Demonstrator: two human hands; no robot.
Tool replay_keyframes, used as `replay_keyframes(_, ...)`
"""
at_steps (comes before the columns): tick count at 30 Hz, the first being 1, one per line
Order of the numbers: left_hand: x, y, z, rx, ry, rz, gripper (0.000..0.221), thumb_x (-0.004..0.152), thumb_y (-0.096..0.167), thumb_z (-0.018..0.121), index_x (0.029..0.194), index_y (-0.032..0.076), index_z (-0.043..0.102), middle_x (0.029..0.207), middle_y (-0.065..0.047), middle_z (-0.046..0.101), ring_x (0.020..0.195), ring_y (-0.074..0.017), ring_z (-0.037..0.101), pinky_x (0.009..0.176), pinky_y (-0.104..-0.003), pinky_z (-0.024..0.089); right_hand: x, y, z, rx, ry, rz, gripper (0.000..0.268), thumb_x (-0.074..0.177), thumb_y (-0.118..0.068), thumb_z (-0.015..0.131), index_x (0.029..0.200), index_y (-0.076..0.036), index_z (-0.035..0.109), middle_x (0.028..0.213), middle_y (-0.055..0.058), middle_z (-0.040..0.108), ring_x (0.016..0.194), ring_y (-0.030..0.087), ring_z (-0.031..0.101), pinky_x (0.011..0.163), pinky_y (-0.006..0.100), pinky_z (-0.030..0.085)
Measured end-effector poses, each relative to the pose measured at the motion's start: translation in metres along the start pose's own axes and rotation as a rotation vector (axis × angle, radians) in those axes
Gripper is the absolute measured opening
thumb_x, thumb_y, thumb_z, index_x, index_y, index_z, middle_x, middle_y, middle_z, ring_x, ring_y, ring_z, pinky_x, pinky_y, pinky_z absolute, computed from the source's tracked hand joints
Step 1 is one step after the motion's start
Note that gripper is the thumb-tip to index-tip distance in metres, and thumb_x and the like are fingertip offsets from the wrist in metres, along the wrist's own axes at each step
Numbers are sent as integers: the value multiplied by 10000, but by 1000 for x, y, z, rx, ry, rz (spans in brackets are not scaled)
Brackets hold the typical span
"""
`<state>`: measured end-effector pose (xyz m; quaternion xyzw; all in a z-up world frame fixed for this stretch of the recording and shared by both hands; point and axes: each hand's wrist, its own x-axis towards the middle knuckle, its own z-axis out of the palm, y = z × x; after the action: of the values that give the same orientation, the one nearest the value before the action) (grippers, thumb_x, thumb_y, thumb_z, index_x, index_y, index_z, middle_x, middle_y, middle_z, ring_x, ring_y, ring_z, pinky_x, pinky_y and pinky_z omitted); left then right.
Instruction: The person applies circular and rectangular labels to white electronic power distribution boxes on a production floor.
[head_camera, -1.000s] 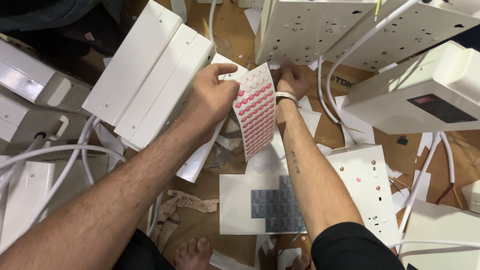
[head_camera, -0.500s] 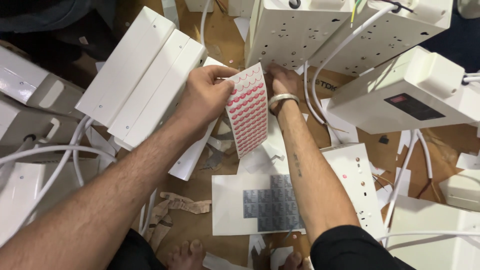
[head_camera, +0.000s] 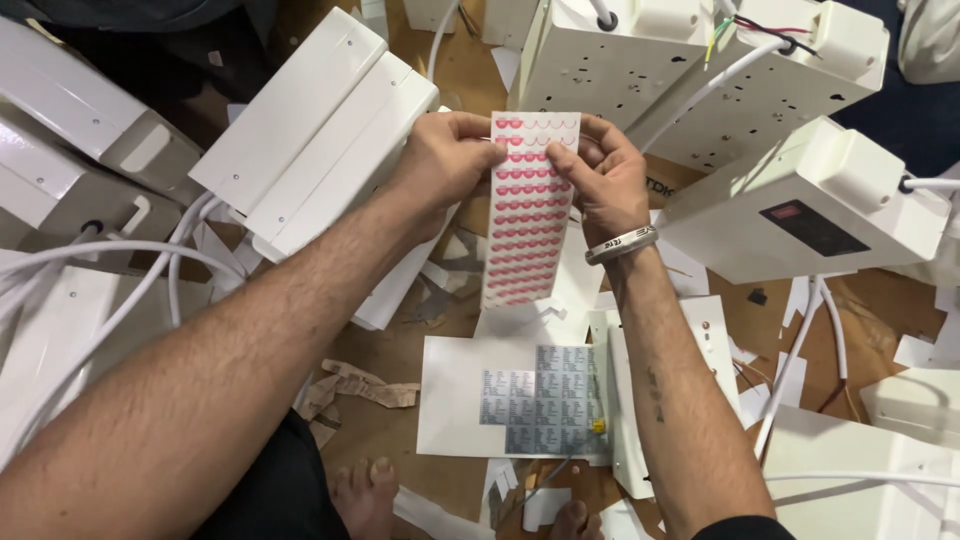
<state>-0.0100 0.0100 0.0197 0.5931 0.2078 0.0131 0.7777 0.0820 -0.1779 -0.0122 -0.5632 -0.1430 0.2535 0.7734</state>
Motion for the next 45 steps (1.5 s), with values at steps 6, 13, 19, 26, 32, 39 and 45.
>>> replay_keyframes(6, -5, -2, 7, 52, 27, 13, 275, 897, -3, 635, 1150, -113, 650, 1023, -189, 758, 867, -201, 789, 792, -298, 697, -17, -17, 20, -867, 248, -552, 520, 862, -106, 892, 1299, -25, 621, 1213, 134, 652, 1113, 236, 652, 978, 391, 570)
replay_keyframes(13, -8, 5, 14, 39, -1, -66, 248, 919, 43, 648, 1130, -85, 675, 983, -143, 752, 820, -178, 767, 744, -307, 677, -28, -22, 31, -1083, 89, -802, 265, 924, -144, 884, 1168, -117, 784, 1334, 129, 623, 1231, 328, 597, 1036, 432, 519)
replay_keyframes(19, -10, -1, 11, -36, -31, 20, 262, 996, 157, 580, 1156, -42, 640, 960, -121, 750, 812, -144, 758, 707, -297, 674, -27, -22, 34, -1031, 86, -720, 270, 929, -144, 871, 1182, -106, 784, 1292, 107, 659, 1195, 281, 638, 1002, 404, 542)
replay_keyframes(26, -15, 5, 13, 191, -42, 152, 265, 979, 110, 599, 1198, -28, 651, 929, -114, 757, 818, -126, 761, 712, -264, 647, -27, -20, 37, -858, 93, -628, 234, 949, -135, 842, 1157, -61, 765, 1214, 93, 695, 1125, 220, 694, 963, 344, 590)
replay_keyframes(32, -12, 2, 13, 330, -45, 189, 269, 995, 142, 582, 1201, -7, 670, 930, -85, 752, 859, -101, 754, 761, -253, 644, -28, -16, 38, -829, 137, -632, 189, 954, -114, 835, 1128, -62, 782, 1173, 83, 718, 1088, 205, 712, 943, 331, 593)
replay_keyframes(39, -13, 1, 14, 300, 8, 167, 294, 1002, 183, 594, 1167, -33, 704, 934, -109, 765, 813, -138, 728, 688, -274, 613, -26, -10, 40, -825, 170, -697, 137, 937, -62, 848, 1062, -56, 793, 1090, 82, 737, 1008, 189, 726, 885, 308, 599)
replay_keyframes(45, -3, -9, 8, 491, 143, 232, 302, 979, 175, 606, 1165, -18, 746, 1012, -130, 799, 908, -163, 773, 821, -291, 623, 0, 18, 5, -372, 318, -349, 97, 1001, -162, 769, 1069, -92, 767, 945, -15, 748, 856, 91, 669, 762, 251, 574)
